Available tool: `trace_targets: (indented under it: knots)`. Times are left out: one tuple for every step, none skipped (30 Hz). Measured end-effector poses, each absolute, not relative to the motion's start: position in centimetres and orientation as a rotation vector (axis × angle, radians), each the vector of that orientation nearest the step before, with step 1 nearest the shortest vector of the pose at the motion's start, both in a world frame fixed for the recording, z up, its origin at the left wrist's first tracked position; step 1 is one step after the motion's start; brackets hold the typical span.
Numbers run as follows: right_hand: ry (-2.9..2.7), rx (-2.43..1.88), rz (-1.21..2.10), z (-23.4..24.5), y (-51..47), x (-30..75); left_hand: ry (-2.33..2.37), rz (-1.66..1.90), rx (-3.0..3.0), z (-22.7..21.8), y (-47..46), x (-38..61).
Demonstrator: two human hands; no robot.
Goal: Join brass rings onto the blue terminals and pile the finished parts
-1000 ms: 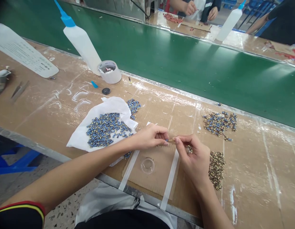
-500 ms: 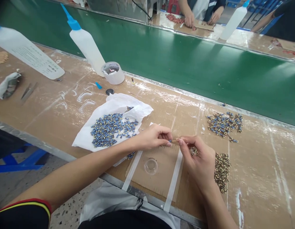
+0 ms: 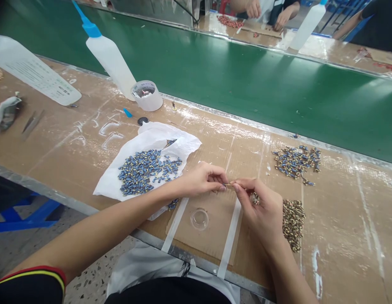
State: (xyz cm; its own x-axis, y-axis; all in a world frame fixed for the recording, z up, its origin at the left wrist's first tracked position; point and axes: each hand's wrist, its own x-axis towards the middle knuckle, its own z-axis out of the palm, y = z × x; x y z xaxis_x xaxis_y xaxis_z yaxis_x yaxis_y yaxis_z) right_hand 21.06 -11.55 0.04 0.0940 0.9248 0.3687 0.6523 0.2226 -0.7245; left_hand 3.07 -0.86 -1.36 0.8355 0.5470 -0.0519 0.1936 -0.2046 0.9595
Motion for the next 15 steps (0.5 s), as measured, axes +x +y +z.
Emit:
trace_targets:
  knots:
    - [-1.634, -1.503, 0.393, 0.0, -11.5, 21.0, 0.562, 0.356, 1.781, -1.3, -0.9, 3.1]
    - [-1.632, -1.505, 0.388, 0.0, -11.6, 21.0, 0.558, 0.356, 1.785, -1.3, -0.9, 3.1]
    - [-1.627, -1.513, 0.382, -0.1, -11.6, 21.1, 0.559, 0.354, 1.788, -1.3, -0.9, 3.1]
    - [-1.615, -1.523, 0.381, -0.1, -11.6, 21.1, 0.564, 0.351, 1.791, -1.3, -0.9, 3.1]
    - [-1.59, -1.534, 0.389, 0.0, -11.7, 21.2, 0.571, 0.346, 1.792, -1.3, -0.8, 3.1]
    - [-1.547, -1.54, 0.406, 0.1, -11.8, 21.4, 0.579, 0.341, 1.792, -1.3, -0.8, 3.1]
    - [-1.493, -1.532, 0.433, 0.3, -11.8, 21.5, 0.585, 0.338, 1.792, -1.3, -0.8, 3.2]
    - [-1.445, -1.509, 0.478, 0.6, -11.9, 21.6, 0.587, 0.337, 1.79, -1.4, -0.8, 3.2]
    - [-1.427, -1.468, 0.547, 1.0, -12.0, 21.7, 0.586, 0.337, 1.789, -1.4, -0.8, 3.2]
    - [-1.452, -1.415, 0.638, 1.4, -12.1, 21.6, 0.583, 0.339, 1.787, -1.4, -0.8, 3.2]
    - [-1.528, -1.354, 0.741, 1.7, -12.1, 21.5, 0.578, 0.341, 1.785, -1.5, -0.8, 3.1]
    - [-1.639, -1.293, 0.843, 2.0, -12.2, 21.2, 0.572, 0.346, 1.783, -1.5, -0.8, 3.1]
    - [-1.761, -1.238, 0.929, 2.2, -12.2, 20.8, 0.565, 0.351, 1.781, -1.6, -0.7, 3.1]
    - [-1.871, -1.195, 0.99, 2.4, -12.2, 20.4, 0.558, 0.355, 1.781, -1.6, -0.7, 3.1]
    - [-1.955, -1.166, 1.023, 2.4, -12.3, 19.8, 0.554, 0.357, 1.782, -1.6, -0.7, 3.0]
